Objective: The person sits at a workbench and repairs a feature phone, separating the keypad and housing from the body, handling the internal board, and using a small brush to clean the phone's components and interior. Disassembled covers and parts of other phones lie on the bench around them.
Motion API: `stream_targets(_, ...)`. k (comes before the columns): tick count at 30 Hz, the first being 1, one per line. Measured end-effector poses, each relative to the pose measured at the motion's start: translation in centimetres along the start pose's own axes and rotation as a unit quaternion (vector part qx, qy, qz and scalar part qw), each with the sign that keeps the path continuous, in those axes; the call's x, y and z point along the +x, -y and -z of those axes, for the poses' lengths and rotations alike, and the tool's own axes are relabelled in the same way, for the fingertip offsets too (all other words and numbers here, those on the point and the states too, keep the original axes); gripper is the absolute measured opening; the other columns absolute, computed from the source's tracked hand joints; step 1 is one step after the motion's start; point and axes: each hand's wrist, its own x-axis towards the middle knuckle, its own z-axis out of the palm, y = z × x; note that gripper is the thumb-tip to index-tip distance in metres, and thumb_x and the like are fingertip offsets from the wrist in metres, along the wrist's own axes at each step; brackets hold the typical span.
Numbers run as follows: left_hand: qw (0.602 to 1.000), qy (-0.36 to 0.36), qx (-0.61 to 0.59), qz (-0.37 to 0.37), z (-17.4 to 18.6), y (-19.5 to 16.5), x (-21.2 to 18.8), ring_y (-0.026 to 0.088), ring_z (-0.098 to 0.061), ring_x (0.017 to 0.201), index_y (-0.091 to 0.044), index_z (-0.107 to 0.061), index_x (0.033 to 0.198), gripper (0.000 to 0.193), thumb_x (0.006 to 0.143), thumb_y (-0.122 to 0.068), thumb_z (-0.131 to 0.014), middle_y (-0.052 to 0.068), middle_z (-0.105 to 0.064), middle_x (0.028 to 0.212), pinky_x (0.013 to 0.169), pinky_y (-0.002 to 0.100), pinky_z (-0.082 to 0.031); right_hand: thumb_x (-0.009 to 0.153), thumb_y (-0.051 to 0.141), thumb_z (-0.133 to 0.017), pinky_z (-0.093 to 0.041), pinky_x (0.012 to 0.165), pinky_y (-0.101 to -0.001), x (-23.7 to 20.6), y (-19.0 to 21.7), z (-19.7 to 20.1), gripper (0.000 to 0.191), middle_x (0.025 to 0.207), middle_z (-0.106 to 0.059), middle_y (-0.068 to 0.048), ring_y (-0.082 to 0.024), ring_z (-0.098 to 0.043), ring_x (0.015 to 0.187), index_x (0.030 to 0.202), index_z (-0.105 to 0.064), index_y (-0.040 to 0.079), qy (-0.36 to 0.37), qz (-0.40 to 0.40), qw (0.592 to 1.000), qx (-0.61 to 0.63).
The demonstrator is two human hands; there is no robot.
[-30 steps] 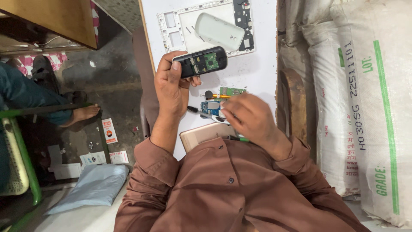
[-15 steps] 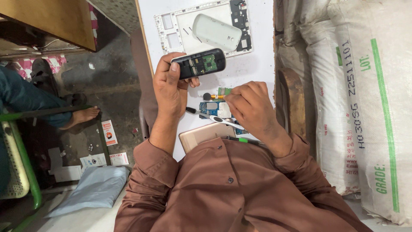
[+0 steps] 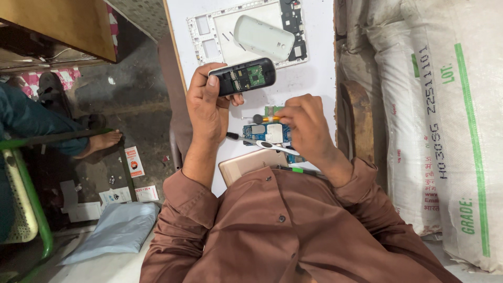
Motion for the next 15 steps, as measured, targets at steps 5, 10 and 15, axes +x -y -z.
stream_targets(5, 1.000, 0.001, -0.001, 0.002, 0.1, 0.1, 0.0, 0.019, -0.067, 0.076, 0.001, -0.056, 0.125, 0.037, 0.110, -0.032, -0.062, 0.013, -0.069, 0.093, 0.069, 0.029, -0.054, 0.107, -0.002, -0.059, -0.052, 0.080, -0.0310, 0.3, 0.3, 2.1, 0.007, 0.107, -0.062, -0.012, -0.019, -0.060, 0.091, 0.114, -0.059, 0.000, -0.045, -0.049, 0.996, 0.057)
stream_targets(10, 1.000, 0.002, 0.002, 0.002, 0.1, 0.1, 0.0, 0.019, -0.067, 0.076, 0.001, -0.056, 0.126, 0.036, 0.111, -0.031, -0.061, 0.012, -0.069, 0.094, 0.070, 0.029, -0.054, 0.105, 0.001, -0.058, -0.054, 0.065, -0.0318, 0.2, 0.3, 3.6, 0.009, 0.096, -0.071, -0.012, -0.018, -0.066, 0.073, 0.113, -0.062, -0.001, -0.016, -0.234, 0.972, 0.000)
stream_targets(15, 1.000, -0.001, 0.003, -0.001, 0.1, 0.2, 0.0, 0.019, -0.066, 0.076, 0.001, -0.056, 0.126, 0.036, 0.110, -0.030, -0.062, 0.013, -0.069, 0.094, 0.070, 0.030, -0.055, 0.101, -0.002, -0.059, -0.053, 0.070, -0.0340, -0.2, 0.0, 2.5, 0.012, 0.092, -0.071, -0.014, -0.020, -0.066, 0.078, 0.110, -0.065, 0.001, 0.024, -0.197, 0.980, -0.023)
